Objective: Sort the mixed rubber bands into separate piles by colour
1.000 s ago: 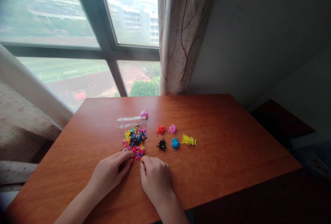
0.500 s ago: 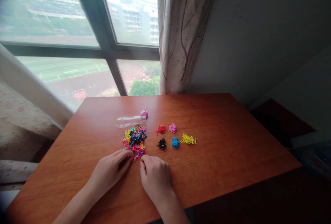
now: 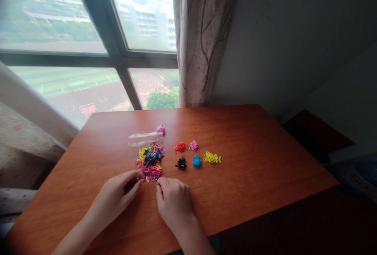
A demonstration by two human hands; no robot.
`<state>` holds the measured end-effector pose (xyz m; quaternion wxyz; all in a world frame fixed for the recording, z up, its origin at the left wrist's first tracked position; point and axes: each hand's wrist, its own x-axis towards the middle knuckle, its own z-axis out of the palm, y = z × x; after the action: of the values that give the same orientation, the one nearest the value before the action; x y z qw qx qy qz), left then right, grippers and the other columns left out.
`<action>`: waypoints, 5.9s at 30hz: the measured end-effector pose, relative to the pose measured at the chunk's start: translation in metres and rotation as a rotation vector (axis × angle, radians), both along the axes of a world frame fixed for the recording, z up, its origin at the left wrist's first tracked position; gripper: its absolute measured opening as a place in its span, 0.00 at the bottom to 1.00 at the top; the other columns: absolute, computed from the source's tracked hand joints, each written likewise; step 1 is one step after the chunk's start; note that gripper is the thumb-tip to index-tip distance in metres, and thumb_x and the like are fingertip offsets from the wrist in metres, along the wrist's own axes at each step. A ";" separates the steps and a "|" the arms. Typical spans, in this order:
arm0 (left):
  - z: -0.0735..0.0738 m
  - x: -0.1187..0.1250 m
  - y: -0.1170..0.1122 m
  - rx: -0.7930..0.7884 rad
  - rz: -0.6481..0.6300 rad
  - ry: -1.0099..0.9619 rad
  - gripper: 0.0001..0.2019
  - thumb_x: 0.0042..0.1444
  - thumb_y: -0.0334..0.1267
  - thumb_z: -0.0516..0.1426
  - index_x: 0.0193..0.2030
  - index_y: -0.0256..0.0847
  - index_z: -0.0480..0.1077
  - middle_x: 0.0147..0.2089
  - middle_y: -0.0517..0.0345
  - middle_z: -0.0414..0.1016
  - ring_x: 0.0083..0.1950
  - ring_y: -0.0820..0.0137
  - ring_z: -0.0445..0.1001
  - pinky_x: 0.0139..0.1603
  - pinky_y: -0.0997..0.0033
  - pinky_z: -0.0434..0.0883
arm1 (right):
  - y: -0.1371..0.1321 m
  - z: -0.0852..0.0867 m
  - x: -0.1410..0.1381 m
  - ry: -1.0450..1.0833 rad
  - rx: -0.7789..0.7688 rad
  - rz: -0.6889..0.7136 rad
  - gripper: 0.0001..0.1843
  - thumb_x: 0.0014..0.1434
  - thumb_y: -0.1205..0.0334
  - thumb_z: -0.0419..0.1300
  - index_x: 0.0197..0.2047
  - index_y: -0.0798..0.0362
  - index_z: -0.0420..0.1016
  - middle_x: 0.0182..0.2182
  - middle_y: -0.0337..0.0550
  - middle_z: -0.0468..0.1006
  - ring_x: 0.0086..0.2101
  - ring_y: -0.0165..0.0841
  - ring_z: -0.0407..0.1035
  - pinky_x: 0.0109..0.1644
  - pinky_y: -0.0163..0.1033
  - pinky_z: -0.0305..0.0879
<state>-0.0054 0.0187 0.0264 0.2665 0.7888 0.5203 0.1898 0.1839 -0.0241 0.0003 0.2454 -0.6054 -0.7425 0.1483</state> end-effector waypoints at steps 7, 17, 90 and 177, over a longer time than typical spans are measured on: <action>0.005 0.000 0.001 -0.036 -0.045 0.215 0.08 0.60 0.37 0.51 0.37 0.44 0.71 0.32 0.58 0.77 0.33 0.66 0.75 0.34 0.73 0.66 | 0.000 0.000 0.001 0.011 -0.012 0.006 0.07 0.62 0.70 0.55 0.37 0.48 0.71 0.31 0.36 0.78 0.33 0.31 0.71 0.35 0.34 0.52; 0.004 0.002 0.000 0.038 -0.094 0.136 0.08 0.60 0.35 0.51 0.38 0.45 0.72 0.31 0.60 0.76 0.30 0.70 0.73 0.32 0.75 0.65 | -0.001 0.000 0.000 0.022 -0.008 -0.001 0.06 0.64 0.67 0.56 0.37 0.48 0.71 0.30 0.35 0.78 0.32 0.30 0.71 0.34 0.34 0.52; -0.022 0.002 -0.012 0.174 0.040 -0.107 0.07 0.62 0.36 0.53 0.41 0.43 0.73 0.34 0.61 0.78 0.30 0.74 0.75 0.34 0.76 0.70 | 0.009 0.012 -0.003 0.244 0.181 -0.090 0.09 0.66 0.64 0.54 0.37 0.49 0.76 0.28 0.37 0.78 0.28 0.30 0.70 0.35 0.33 0.56; -0.019 0.014 -0.016 0.211 -0.001 0.010 0.08 0.63 0.35 0.51 0.42 0.44 0.72 0.34 0.60 0.79 0.30 0.73 0.75 0.33 0.76 0.69 | 0.011 -0.003 -0.007 0.006 0.045 -0.087 0.06 0.61 0.69 0.58 0.37 0.48 0.73 0.29 0.36 0.79 0.31 0.32 0.72 0.32 0.33 0.53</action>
<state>0.0081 0.0030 0.0079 0.1793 0.8137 0.4984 0.2396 0.1767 -0.0135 -0.0026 0.2672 -0.6311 -0.7178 0.1227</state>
